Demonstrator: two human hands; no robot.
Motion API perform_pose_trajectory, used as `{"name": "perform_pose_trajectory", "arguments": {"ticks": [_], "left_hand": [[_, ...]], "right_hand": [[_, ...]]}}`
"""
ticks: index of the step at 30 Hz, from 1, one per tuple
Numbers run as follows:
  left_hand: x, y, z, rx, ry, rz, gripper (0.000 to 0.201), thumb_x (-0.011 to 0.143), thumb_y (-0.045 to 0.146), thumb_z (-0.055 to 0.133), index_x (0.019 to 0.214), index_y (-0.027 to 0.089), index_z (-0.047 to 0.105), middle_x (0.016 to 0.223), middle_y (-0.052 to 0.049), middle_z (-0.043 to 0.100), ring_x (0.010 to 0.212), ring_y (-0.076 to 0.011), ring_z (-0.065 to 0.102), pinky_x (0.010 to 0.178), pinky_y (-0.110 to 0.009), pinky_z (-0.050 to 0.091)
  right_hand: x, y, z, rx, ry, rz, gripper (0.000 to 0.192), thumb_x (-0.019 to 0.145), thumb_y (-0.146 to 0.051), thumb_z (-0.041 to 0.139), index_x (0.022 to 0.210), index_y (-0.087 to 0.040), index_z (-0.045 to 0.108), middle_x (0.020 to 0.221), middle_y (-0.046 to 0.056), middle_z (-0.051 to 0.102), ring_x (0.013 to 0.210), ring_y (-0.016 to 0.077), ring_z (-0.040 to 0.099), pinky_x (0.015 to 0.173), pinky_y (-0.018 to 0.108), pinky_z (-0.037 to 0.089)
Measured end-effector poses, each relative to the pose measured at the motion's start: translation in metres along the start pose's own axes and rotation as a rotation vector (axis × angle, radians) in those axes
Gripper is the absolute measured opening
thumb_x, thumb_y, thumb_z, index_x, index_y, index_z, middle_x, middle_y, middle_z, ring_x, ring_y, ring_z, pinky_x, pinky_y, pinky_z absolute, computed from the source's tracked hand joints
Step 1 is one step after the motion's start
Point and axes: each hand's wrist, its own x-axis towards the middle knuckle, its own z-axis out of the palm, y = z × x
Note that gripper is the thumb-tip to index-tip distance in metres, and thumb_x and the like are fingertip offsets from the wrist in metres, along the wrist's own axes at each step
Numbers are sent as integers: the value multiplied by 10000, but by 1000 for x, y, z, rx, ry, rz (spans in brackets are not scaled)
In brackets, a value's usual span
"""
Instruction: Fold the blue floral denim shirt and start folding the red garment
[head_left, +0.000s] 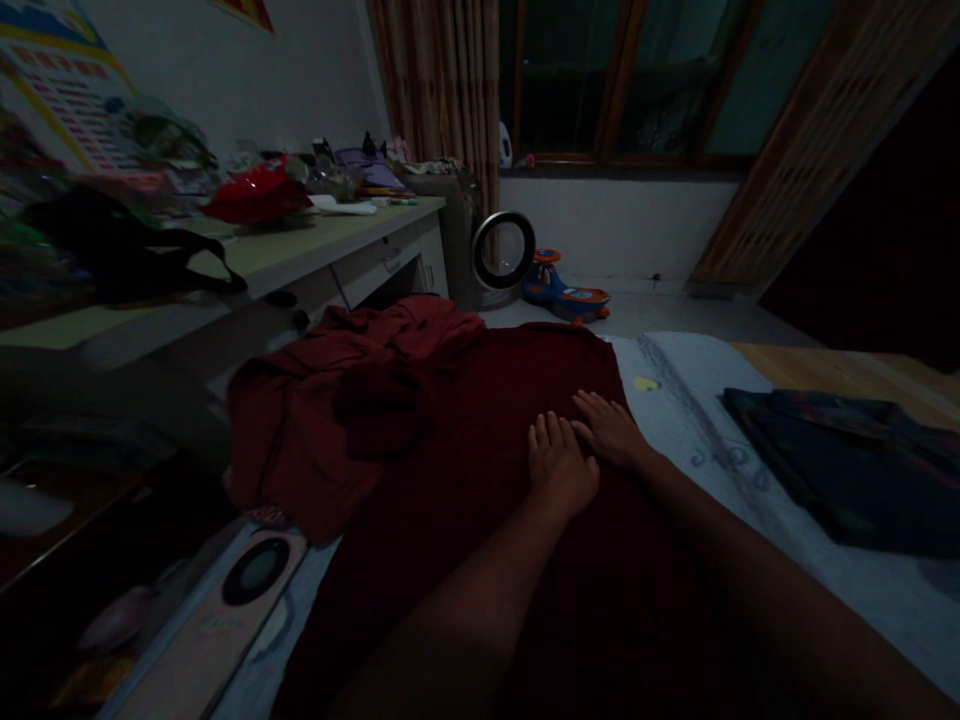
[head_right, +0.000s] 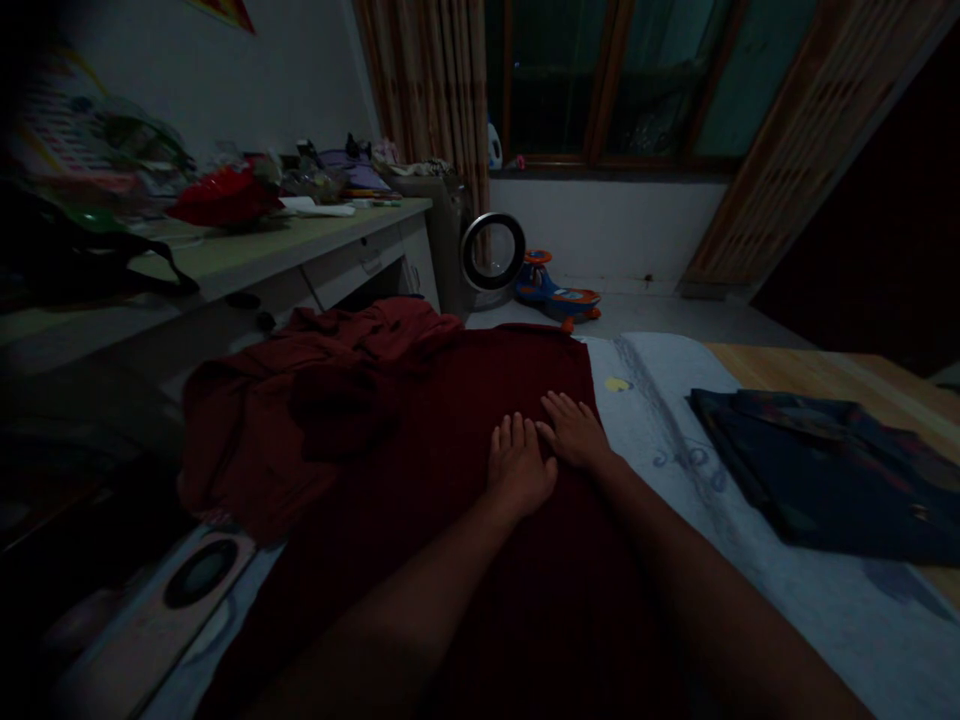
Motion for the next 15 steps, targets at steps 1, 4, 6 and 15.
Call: {"name": "perform_pose_trajectory", "arguments": {"ticks": [1,4,6,15], "left_hand": [[0,0,1,3,1,3,771,865,531,413,1465,54,334,1556,-178,283,1452,-326,187,1182,-471,160],[0,-1,2,15,1,4,791,861,553,412,1469,54,326,1559,-181,274,1454,-326,182,1181,-467,151],[-1,-1,2,22,8,5,778,867,551,407,1469,64,330,1558,-177,279,1453,-320,188,1181,-462,148],[-4,-3,2,46,65,39,603,941,423,344,1456,111,370,1529,-182,337,1430,-321,252,1159,-480,185]], "right_hand": [[3,4,-1,-12,-6,25,611,962,-517,282,1487,-209,333,1567,79,278,1442,279,237,1135,539,249],[9,14,-4,-33,-7,104,635,960,-564,255,1483,-214,339,1570,80,272,1444,293,227,1131,559,234],[9,17,-7,-42,19,165,627,965,-556,240,1479,-212,343,1566,92,281,1440,310,232,1119,587,228],[-45,-19,-15,63,-14,39,536,947,-328,345,1441,-126,398,1529,146,349,1408,261,322,1121,434,307]]}}
